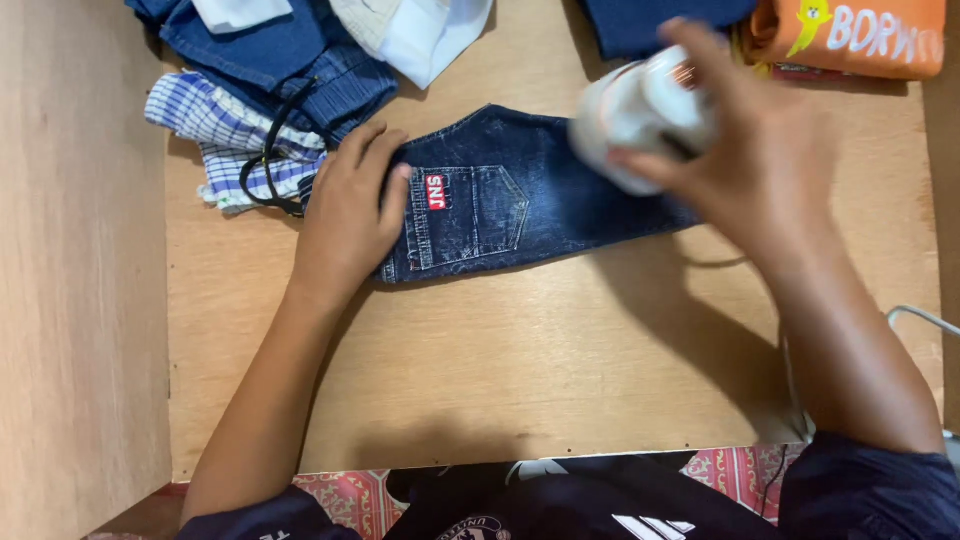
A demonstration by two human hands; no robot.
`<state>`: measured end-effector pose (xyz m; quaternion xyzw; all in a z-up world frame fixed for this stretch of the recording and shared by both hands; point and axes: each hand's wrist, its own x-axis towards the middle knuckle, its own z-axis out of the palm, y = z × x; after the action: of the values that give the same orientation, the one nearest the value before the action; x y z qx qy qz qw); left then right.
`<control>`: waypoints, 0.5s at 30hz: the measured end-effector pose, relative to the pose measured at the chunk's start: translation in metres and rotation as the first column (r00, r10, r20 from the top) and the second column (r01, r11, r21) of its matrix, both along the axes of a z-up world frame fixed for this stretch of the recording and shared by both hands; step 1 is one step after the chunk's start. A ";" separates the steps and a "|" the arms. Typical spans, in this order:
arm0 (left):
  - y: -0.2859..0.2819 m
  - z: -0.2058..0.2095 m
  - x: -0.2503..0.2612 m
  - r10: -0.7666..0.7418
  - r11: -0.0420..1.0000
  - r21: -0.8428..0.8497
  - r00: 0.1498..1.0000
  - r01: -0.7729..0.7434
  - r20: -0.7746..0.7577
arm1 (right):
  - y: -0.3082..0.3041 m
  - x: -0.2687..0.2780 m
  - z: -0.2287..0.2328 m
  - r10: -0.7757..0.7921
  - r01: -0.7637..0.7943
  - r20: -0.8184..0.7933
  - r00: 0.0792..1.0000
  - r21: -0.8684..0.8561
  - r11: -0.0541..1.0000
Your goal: Iron a pair of small denim pants with a handheld iron and then fold them.
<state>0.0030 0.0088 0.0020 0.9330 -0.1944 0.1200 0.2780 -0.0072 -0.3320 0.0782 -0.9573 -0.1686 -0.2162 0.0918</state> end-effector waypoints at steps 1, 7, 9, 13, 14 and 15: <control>0.004 -0.003 0.001 -0.024 0.997 -0.078 0.999 0.022 -0.023 | 0.012 -0.002 0.000 0.064 -0.063 -0.046 0.997 0.020 0.998; 0.010 0.003 0.002 -0.035 0.998 -0.058 0.998 0.032 -0.056 | 0.082 0.015 -0.008 0.215 -0.234 -0.303 0.929 -0.029 0.972; 0.010 0.006 0.002 -0.003 1.000 0.017 1.000 0.003 0.001 | 0.094 0.024 -0.012 0.245 -0.270 -0.309 0.919 -0.039 0.962; 0.012 0.005 0.004 0.036 0.999 0.022 0.997 -0.035 -0.061 | 0.106 0.035 -0.019 0.235 -0.257 -0.273 0.933 -0.047 0.965; 0.012 0.005 0.005 0.042 0.999 0.026 0.998 -0.040 -0.050 | 0.109 0.035 -0.020 0.191 -0.228 -0.317 0.929 -0.084 0.970; 0.012 0.006 0.005 0.044 0.999 0.027 0.998 -0.042 -0.050 | 0.108 0.030 -0.020 0.193 -0.229 -0.316 0.929 -0.083 0.970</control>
<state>0.0080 0.0205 0.0078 0.9432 -0.1688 0.0999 0.2680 0.0228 -0.2238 0.0584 -0.9591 -0.2670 -0.0441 0.0827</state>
